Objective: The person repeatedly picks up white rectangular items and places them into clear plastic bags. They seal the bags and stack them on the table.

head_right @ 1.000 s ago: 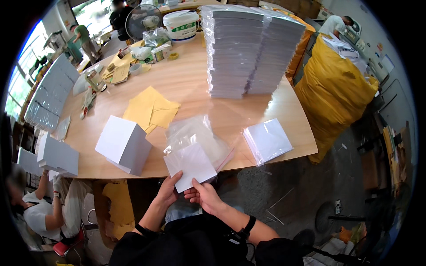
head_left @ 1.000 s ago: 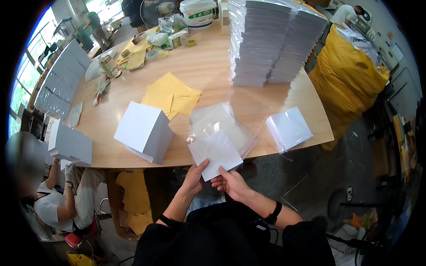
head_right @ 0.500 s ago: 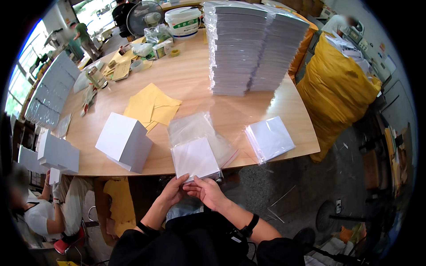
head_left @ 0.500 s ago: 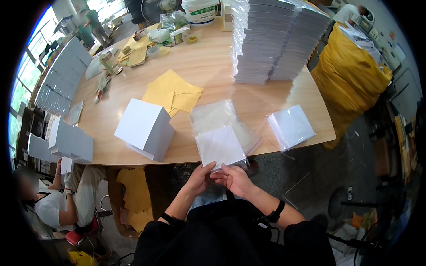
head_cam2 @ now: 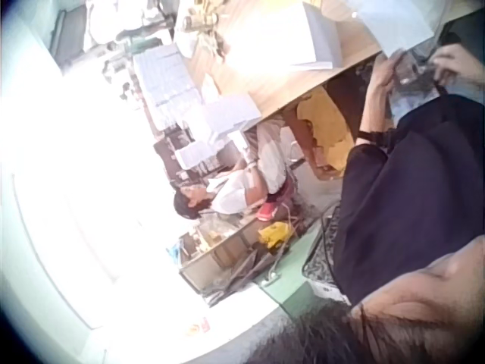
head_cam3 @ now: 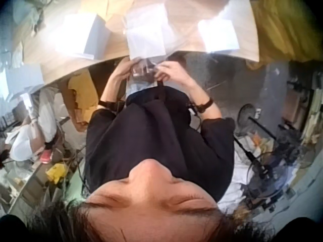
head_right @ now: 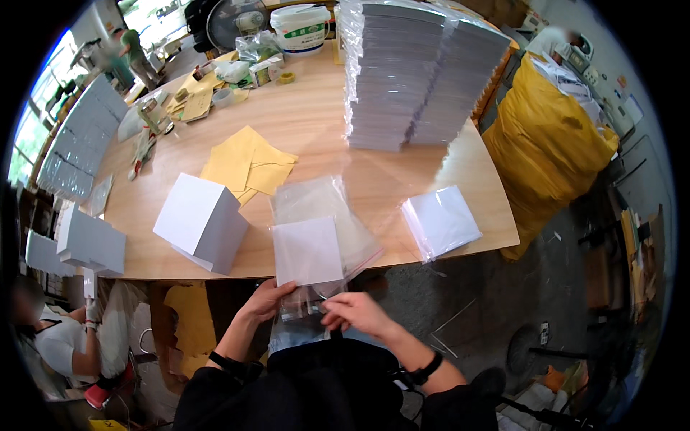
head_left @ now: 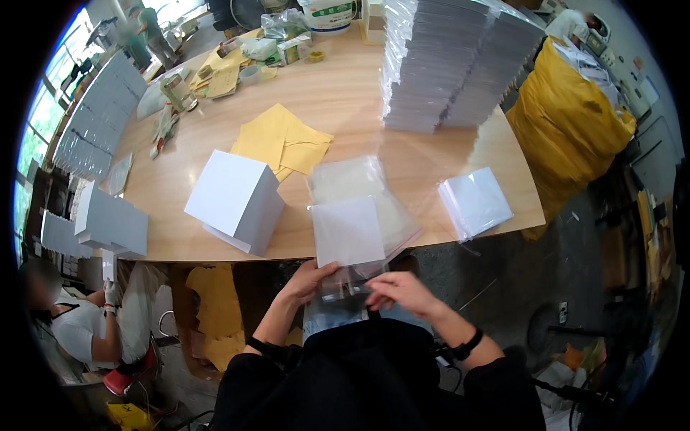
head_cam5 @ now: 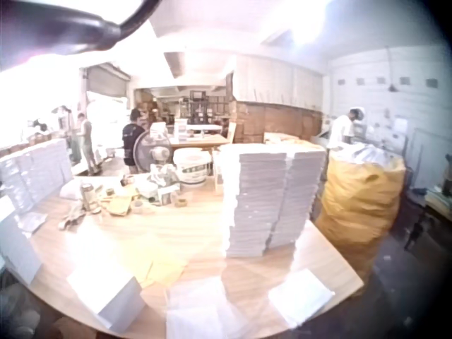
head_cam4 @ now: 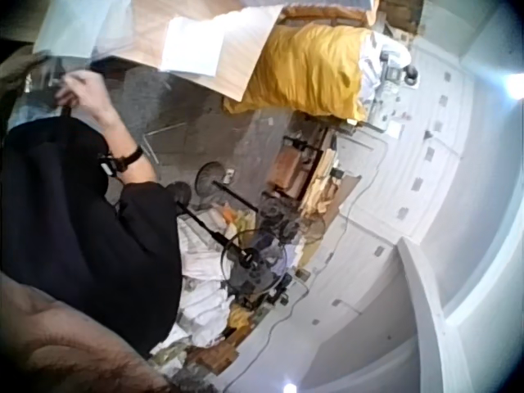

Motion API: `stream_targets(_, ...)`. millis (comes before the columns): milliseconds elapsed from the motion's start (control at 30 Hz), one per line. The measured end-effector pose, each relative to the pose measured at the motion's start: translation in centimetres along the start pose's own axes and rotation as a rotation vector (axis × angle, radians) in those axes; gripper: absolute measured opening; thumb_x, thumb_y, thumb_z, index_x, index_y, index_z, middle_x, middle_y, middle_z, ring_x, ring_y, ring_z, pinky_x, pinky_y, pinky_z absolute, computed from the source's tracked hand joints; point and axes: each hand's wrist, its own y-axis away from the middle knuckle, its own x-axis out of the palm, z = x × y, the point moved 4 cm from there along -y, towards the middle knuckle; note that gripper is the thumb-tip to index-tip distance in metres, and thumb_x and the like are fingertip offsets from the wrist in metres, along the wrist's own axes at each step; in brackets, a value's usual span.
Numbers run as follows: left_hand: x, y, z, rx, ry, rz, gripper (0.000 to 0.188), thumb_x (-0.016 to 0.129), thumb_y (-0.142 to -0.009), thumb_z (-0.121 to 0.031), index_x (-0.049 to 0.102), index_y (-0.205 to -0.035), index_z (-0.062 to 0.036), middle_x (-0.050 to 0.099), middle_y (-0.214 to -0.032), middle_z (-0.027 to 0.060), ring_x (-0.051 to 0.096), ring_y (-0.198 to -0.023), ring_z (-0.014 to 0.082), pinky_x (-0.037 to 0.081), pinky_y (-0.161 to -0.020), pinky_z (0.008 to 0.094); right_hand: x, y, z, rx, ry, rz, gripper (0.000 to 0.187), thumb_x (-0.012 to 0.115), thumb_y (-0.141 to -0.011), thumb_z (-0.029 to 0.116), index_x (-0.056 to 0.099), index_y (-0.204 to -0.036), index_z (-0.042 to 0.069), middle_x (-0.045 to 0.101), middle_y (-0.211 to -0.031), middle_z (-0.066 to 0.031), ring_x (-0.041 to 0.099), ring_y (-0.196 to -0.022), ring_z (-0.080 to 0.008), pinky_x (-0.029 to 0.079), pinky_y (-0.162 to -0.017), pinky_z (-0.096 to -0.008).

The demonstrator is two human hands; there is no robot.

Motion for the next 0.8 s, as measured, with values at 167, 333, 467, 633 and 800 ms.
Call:
stream_targets(167,-1.5,0.8,1.4,0.067,0.167,-0.051,0.037,0.062,-0.101,-0.027,0.061,-0.120,0.0048,0.067,-0.112,0.0112,0.066,-0.099,0.0203,0.056,-0.085,0.0361,-4.3,-0.8,2.4,-0.345,0.571,-0.553,0.030,0.066,-0.096,0.031,0.069,-0.089,0.002,0.070,-0.078,-0.0056,0.066,-0.067,-0.0098,0.050,-0.058,-0.0248)
stream_targets(333,-2.2,1.2,1.1,0.107,-0.110,-0.126,0.035,0.059,-0.102,-0.034,0.063,-0.094,-0.0007,0.067,-0.081,0.0067,0.066,-0.072,0.0173,0.056,-0.071,0.0309,-2.8,-5.0,0.0,0.003,0.114,-0.205,0.034,0.066,-0.097,0.036,0.068,-0.088,0.003,0.067,-0.075,-0.0032,0.064,-0.065,-0.0097,0.045,-0.054,-0.0224)
stream_targets(467,-1.8,0.8,1.1,0.093,-0.007,-0.118,0.034,0.063,-0.100,-0.034,0.064,-0.095,-0.0003,0.068,-0.084,0.0083,0.065,-0.074,0.0161,0.055,-0.070,0.0301,-3.1,-6.0,-1.7,-0.131,-0.182,-0.180,0.036,0.066,-0.097,0.040,0.066,-0.092,0.004,0.065,-0.075,-0.0013,0.060,-0.061,-0.0090,0.040,-0.051,-0.0212)
stream_targets(633,-1.4,0.8,0.9,0.073,0.001,-0.165,0.035,0.065,-0.099,-0.032,0.064,-0.105,0.0022,0.070,-0.088,0.0088,0.065,-0.078,0.0160,0.053,-0.069,0.0302,-3.4,-5.8,-2.8,-0.067,-0.197,-0.238,0.039,0.066,-0.096,0.045,0.066,-0.095,0.006,0.068,-0.083,-0.0021,0.062,-0.070,-0.0084,0.044,-0.057,-0.0217)
stream_targets(800,-1.7,5.2,-3.8,0.411,-0.832,-0.554,0.025,0.069,-0.094,-0.019,0.068,-0.103,0.0039,0.071,-0.088,0.0104,0.065,-0.076,0.0159,0.052,-0.069,0.0296,-3.7,-3.8,-3.4,0.033,-0.142,-0.100,0.040,0.061,-0.099,0.044,0.068,-0.109,0.005,0.072,-0.099,-0.0047,0.066,-0.081,-0.0103,0.049,-0.067,-0.0237)
